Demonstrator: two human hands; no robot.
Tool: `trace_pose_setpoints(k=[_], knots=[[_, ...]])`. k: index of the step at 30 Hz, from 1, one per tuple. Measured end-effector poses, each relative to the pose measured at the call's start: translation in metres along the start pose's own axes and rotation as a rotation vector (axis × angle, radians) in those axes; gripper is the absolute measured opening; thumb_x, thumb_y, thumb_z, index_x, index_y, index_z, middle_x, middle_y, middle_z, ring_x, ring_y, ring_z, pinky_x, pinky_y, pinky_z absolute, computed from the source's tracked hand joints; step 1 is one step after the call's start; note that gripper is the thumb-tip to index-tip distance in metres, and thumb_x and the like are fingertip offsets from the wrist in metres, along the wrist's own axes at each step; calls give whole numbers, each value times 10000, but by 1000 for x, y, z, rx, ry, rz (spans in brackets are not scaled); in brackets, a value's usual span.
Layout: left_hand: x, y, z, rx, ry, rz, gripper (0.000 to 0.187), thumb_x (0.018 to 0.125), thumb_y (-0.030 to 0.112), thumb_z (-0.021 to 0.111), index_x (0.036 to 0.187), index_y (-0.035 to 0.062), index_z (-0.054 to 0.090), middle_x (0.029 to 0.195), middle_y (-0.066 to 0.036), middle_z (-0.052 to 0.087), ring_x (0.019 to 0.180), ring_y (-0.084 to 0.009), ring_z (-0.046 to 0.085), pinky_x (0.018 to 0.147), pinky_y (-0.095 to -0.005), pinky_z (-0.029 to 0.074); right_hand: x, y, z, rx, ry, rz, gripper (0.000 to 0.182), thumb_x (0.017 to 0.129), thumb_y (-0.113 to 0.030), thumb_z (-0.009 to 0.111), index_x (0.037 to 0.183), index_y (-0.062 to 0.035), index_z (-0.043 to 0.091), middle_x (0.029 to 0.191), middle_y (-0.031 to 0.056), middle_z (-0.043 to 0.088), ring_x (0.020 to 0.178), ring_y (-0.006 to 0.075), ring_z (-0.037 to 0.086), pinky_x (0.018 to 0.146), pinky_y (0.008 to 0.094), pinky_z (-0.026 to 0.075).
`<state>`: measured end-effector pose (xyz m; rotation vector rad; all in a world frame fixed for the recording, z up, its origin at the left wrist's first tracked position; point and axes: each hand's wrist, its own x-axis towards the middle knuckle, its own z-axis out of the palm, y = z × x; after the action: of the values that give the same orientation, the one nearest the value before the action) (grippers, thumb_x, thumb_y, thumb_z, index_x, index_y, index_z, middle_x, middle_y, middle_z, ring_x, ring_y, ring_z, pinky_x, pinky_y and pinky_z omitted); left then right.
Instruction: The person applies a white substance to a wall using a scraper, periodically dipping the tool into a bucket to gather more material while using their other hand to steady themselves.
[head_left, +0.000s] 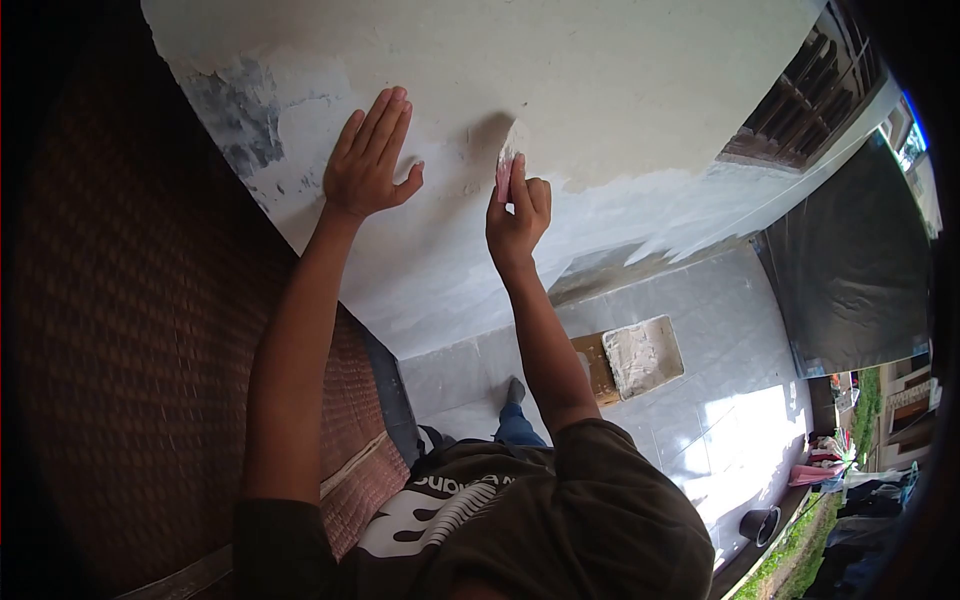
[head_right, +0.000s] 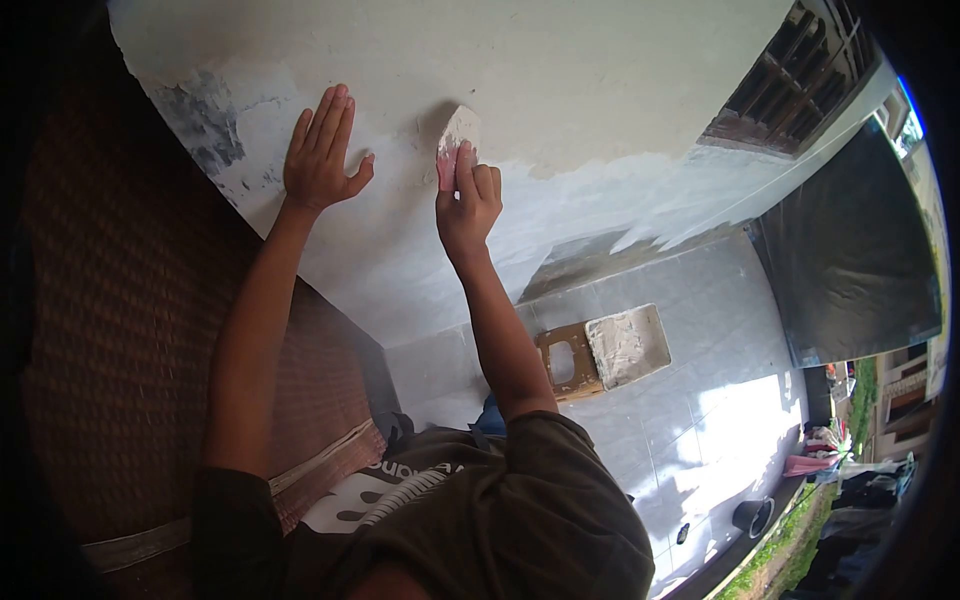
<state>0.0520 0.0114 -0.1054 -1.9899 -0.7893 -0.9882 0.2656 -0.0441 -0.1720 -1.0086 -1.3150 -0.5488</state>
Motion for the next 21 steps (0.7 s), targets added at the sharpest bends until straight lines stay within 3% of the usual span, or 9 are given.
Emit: trace_pose_setpoints(k=[3,5,7,9,11,17,21], knots=[[0,0,1,11,2,0,710,855,362,589,1441,-25,485,1561,-143,432,1468,-232,385,1213,-420,227,-5,-1,21,-48,-10,41,562,705,157,676,1255,51,639,837,105,591,690,237,490,593,344,458],[0,1,1,17,1,-13,688,862,380,562,1430,-6,510,1547,-118,457,1455,-208,404,1219,-403,219,-15,-6,38,-86,-25,96,544,713,147,667,1250,60,634,989,200,662,734,295,547,638,371,501],[0,0,2,20,3,-27,670,869,397,535,1419,14,534,1533,-93,482,1442,-184,422,1226,-387,212,-25,-15,54,-95,-17,137,545,720,139,665,1259,66,623,983,202,659,739,304,552,641,378,503],[-1,-1,3,-15,14,-1,709,866,375,568,1436,-37,484,1560,-157,428,1460,-245,399,1214,-427,221,-36,-25,64,-78,-16,204,550,721,124,673,1265,74,615,992,204,660,752,316,569,661,389,514],[-3,-2,4,-19,16,4,700,875,372,556,1437,-39,483,1559,-162,428,1458,-250,401,1214,-428,221,-49,-37,66,-38,-17,202,548,722,116,675,1264,70,617,1000,209,660,751,317,574,665,389,517],[-2,-3,4,-15,17,12,684,898,363,524,1446,-44,472,1560,-171,423,1456,-258,404,1214,-429,222,-61,-54,25,165,-129,236,568,709,127,718,1265,53,630,730,75,518,666,225,546,594,332,483],[-2,-3,3,-3,17,22,693,900,365,522,1454,-46,460,1565,-170,417,1459,-257,400,1214,-427,221,-19,-32,18,57,99,188,514,771,106,734,1271,40,637,691,40,468,624,164,475,523,304,398]])
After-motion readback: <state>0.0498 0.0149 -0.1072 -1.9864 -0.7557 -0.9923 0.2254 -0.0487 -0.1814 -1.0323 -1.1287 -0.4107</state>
